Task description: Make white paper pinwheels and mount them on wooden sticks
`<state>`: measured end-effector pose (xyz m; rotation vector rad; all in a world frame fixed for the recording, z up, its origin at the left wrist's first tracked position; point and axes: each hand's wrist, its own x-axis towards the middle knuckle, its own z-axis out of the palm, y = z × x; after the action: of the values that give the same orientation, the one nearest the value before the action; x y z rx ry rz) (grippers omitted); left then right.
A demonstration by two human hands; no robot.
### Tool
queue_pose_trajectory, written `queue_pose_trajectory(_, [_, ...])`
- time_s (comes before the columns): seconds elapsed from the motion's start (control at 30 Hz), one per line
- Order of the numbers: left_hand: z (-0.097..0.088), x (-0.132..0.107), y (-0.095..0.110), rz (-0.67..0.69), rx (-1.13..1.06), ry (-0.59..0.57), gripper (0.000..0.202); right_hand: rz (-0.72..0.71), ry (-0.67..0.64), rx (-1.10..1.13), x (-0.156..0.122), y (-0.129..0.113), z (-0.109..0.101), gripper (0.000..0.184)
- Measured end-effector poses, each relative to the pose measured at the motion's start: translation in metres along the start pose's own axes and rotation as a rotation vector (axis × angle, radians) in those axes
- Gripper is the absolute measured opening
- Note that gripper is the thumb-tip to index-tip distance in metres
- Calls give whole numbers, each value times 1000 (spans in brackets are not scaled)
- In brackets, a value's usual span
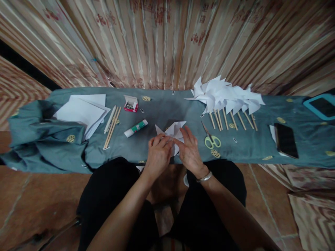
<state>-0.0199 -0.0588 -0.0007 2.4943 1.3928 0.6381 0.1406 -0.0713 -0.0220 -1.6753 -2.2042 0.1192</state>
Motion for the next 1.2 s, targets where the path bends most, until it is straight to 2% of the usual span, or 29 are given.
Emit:
queue_pose_trajectory(0.3, [10,4,0,-5,25,12,24,52,5,43,1,2,0,43])
queue_pose_trajectory(1.2, [16,9,-2,26,62,10,27,135,36,190,5,3,4,47])
